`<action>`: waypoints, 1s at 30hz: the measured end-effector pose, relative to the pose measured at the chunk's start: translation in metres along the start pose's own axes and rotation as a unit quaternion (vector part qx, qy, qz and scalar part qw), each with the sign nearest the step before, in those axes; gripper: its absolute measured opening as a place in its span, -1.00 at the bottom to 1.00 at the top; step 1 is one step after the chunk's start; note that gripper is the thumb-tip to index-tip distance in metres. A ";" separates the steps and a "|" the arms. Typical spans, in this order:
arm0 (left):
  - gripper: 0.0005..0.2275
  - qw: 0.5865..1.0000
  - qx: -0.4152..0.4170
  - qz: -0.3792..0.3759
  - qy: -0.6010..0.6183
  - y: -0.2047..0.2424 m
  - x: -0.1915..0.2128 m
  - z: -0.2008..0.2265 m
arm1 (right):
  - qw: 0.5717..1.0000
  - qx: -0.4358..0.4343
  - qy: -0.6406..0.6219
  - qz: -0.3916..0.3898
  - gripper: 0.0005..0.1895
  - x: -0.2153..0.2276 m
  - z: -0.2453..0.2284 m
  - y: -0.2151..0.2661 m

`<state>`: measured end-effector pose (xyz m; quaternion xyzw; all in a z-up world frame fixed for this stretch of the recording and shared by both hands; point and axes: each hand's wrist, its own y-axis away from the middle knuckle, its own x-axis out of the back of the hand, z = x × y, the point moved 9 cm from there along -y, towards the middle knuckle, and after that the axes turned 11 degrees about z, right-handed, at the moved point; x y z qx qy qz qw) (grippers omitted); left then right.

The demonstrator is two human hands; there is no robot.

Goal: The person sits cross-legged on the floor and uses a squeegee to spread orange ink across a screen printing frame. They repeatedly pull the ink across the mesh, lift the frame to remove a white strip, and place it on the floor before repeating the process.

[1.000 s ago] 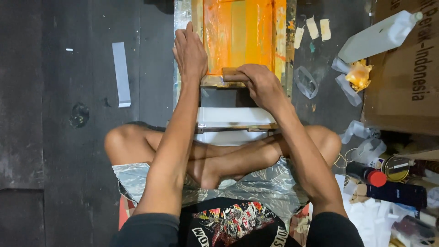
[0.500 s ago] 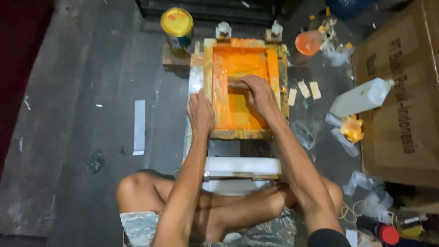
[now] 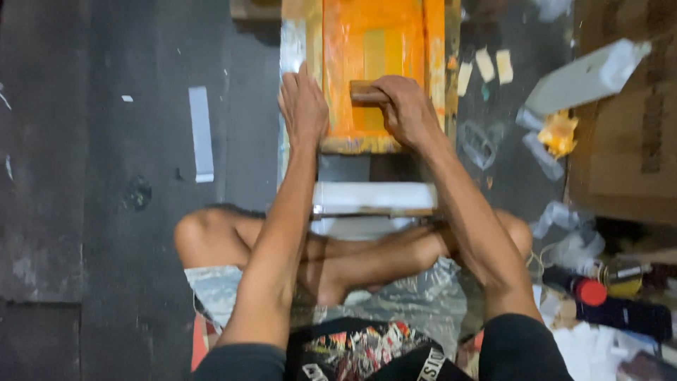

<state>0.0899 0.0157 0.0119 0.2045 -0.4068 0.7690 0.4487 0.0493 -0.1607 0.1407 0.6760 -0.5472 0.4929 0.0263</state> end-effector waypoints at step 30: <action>-0.61 0.991 0.092 -0.091 0.026 -0.005 0.014 0.009 | 0.989 -0.108 0.095 0.037 -0.74 -0.011 0.081 -0.048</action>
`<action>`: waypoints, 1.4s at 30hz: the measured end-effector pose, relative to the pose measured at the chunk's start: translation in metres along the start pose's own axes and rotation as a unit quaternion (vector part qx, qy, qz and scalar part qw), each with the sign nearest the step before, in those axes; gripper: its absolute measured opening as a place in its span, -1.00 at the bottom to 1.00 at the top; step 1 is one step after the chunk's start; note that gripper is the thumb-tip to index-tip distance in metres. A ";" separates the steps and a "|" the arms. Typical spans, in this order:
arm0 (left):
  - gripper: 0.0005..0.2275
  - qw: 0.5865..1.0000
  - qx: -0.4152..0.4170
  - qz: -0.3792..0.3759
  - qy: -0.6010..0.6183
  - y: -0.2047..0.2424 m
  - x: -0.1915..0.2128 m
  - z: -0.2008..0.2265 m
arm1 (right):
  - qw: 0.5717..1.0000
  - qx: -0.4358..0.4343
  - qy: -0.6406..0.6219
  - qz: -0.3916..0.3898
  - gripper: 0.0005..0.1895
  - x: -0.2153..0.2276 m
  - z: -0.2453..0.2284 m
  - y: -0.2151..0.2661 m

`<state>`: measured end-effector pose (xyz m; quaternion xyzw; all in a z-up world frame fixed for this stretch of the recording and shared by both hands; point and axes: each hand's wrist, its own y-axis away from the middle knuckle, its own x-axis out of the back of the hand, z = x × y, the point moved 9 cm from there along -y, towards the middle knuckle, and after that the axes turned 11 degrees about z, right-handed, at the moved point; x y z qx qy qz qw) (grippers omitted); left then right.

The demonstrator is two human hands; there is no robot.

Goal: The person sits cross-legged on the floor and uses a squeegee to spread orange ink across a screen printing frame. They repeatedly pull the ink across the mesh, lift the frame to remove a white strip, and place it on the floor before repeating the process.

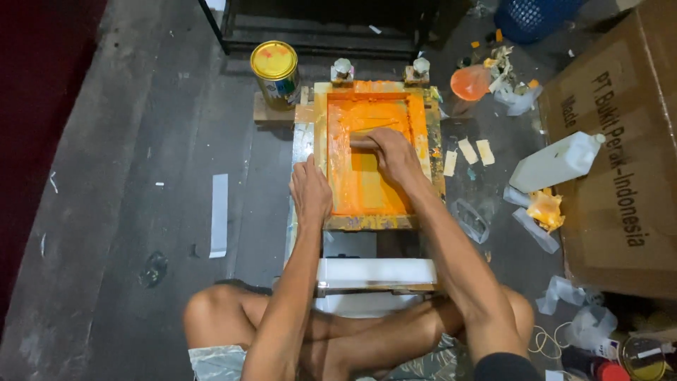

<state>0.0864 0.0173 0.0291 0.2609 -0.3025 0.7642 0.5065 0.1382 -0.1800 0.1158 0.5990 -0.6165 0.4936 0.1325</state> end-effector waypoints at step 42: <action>-0.62 1.000 0.003 0.010 0.029 0.001 -0.001 -0.001 | 1.000 0.003 -0.006 0.009 -0.75 -0.008 0.009 0.010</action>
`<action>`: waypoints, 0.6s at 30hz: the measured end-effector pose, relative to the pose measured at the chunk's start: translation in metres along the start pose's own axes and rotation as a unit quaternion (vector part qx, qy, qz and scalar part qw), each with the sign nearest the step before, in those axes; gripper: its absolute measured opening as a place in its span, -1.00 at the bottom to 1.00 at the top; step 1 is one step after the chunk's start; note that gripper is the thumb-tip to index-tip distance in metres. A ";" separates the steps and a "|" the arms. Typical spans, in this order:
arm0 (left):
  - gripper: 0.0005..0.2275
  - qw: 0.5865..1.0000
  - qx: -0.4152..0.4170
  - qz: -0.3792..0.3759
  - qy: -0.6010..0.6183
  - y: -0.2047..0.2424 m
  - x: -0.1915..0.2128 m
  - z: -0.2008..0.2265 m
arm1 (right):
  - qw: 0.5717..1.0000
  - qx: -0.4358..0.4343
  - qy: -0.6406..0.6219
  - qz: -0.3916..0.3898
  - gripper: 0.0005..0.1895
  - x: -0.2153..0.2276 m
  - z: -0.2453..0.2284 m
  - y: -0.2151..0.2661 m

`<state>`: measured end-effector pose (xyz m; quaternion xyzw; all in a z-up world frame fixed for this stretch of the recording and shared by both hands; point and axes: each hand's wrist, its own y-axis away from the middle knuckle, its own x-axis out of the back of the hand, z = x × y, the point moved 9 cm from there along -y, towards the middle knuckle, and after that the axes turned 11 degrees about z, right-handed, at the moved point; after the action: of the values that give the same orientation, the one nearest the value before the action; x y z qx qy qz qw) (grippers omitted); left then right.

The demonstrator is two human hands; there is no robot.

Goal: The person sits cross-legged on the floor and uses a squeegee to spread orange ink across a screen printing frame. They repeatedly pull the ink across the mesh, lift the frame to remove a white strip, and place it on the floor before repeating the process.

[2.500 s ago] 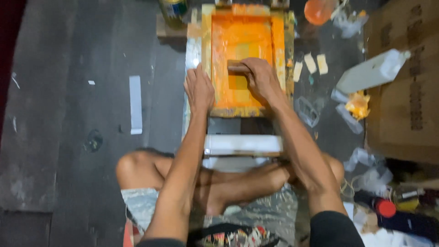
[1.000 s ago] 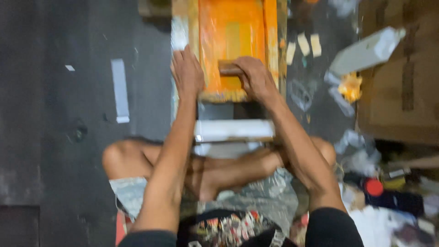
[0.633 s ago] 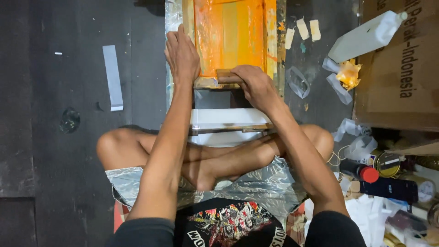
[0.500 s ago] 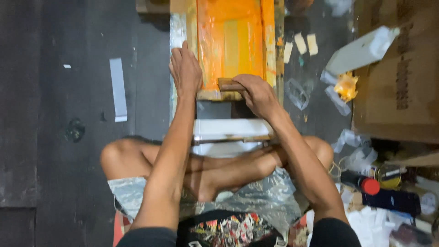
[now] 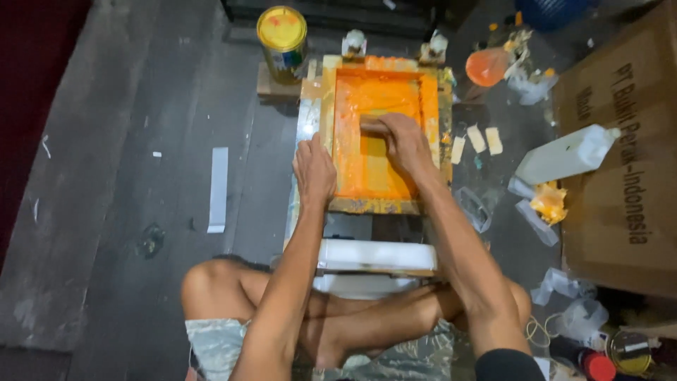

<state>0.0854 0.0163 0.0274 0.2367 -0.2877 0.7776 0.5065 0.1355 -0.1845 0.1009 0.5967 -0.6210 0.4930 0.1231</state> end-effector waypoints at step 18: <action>-0.70 0.993 -0.080 0.065 -0.059 -0.005 -0.014 -0.012 | 0.978 0.148 -0.139 -0.052 -0.77 0.062 -0.099 0.115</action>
<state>0.0945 0.0165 0.0105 0.2217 -0.3929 0.7681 0.4544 -0.0228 -0.1704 0.1417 0.7023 -0.5207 0.4845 -0.0288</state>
